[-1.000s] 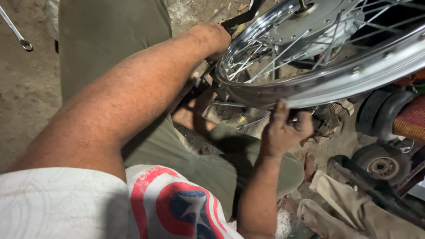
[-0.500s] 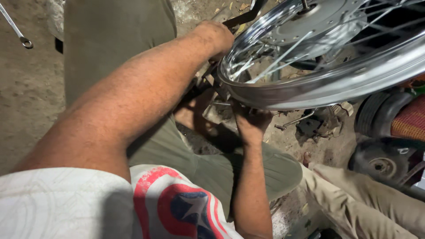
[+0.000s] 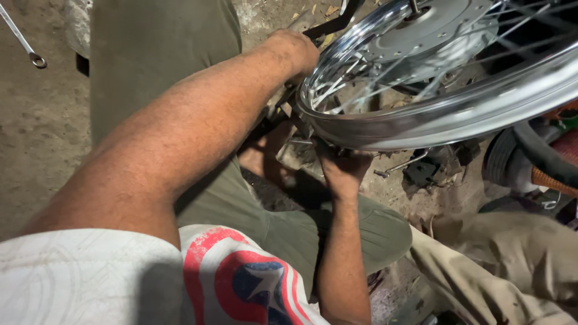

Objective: The person sits on the floor and uses a wrench to tighten the spokes of a bicycle wheel mounted on a stand. They rotate the wheel to access different spokes and continue tightening them throughout the clip.

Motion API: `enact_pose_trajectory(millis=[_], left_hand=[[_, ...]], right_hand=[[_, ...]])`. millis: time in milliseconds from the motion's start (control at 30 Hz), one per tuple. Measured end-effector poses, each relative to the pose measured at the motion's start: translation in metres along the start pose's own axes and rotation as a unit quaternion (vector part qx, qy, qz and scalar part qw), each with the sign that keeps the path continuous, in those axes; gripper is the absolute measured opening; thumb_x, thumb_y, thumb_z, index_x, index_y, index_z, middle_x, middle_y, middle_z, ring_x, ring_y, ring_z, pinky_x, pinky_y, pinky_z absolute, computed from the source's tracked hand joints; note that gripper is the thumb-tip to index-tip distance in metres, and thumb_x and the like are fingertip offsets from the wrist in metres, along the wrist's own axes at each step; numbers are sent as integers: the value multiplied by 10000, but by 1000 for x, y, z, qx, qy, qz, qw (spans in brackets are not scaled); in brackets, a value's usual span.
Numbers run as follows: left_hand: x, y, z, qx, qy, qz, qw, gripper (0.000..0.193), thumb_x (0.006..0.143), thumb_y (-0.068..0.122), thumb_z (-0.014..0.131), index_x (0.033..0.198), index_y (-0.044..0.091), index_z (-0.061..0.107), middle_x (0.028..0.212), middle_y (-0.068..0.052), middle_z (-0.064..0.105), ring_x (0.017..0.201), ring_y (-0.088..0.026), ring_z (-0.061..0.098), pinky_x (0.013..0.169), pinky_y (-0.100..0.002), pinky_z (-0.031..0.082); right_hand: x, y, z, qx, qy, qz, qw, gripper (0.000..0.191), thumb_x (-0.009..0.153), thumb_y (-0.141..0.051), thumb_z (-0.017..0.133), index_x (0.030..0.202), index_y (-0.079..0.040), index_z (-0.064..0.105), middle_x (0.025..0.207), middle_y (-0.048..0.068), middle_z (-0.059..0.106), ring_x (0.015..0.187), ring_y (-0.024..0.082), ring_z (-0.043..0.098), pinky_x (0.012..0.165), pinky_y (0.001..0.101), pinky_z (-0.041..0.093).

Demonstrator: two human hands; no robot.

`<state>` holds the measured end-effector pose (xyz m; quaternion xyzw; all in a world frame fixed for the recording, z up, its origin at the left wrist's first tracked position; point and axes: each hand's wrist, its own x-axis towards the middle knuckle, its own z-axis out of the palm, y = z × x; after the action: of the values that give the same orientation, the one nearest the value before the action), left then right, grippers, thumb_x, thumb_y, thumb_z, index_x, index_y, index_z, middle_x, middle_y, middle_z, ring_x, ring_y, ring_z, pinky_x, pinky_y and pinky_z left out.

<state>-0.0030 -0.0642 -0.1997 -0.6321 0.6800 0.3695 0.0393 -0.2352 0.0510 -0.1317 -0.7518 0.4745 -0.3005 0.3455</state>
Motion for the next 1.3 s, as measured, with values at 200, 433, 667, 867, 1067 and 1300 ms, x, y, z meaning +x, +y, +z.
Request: enact_pose_trajectory(millis=[200, 433, 667, 867, 1067, 1300], left_hand=[[1, -1, 3, -8, 11, 5, 1000, 381, 814, 87, 733, 1190, 21, 744, 1232, -187, 717, 1143, -326, 692, 943, -475, 558], [-4, 0, -2, -10, 19, 1, 1000, 380, 814, 103, 731, 1184, 12, 741, 1232, -193, 710, 1125, -334, 689, 919, -485, 558], [-6, 4, -5, 6, -17, -8, 1000, 368, 818, 81, 743, 1185, 68, 760, 1244, -158, 722, 1140, -298, 697, 966, -483, 554], [-5, 2, -2, -5, 1, 0, 1000, 368, 830, 90, 735, 1196, 46, 749, 1247, -166, 717, 1150, -308, 687, 971, -486, 542], [-3, 1, -4, -20, -12, -10, 1000, 401, 815, 91, 764, 1213, 49, 746, 1259, -155, 712, 1164, -308, 684, 969, -494, 548], [0, 0, 2, -17, 24, 4, 1000, 383, 857, 168, 727, 1224, 57, 729, 1276, -176, 694, 1175, -327, 671, 956, -504, 544]], right_hand=[[2, -1, -5, -53, -39, -34, 997, 361, 802, -142, 932, 1095, -33, 752, 1058, 69, 779, 928, 174, 725, 861, 338, 574], [-1, 11, -10, -66, -16, -58, 996, 362, 795, -160, 942, 1074, -35, 747, 1043, 65, 773, 908, 177, 724, 844, 332, 561], [-1, 15, -11, -57, -16, -48, 997, 374, 791, -171, 931, 1074, -25, 736, 1044, 57, 768, 909, 163, 722, 839, 323, 562], [-3, 13, -11, -92, -15, -5, 996, 345, 791, -178, 924, 1052, -26, 758, 1019, 44, 784, 875, 141, 739, 811, 312, 578], [-3, 22, -17, -288, -37, -250, 923, 289, 806, -131, 943, 1054, -97, 797, 1110, 78, 753, 975, 174, 706, 871, 331, 543], [-7, 27, -12, 36, -29, -19, 999, 428, 824, -185, 927, 1139, -6, 699, 1140, 66, 736, 1025, 169, 691, 920, 337, 562]])
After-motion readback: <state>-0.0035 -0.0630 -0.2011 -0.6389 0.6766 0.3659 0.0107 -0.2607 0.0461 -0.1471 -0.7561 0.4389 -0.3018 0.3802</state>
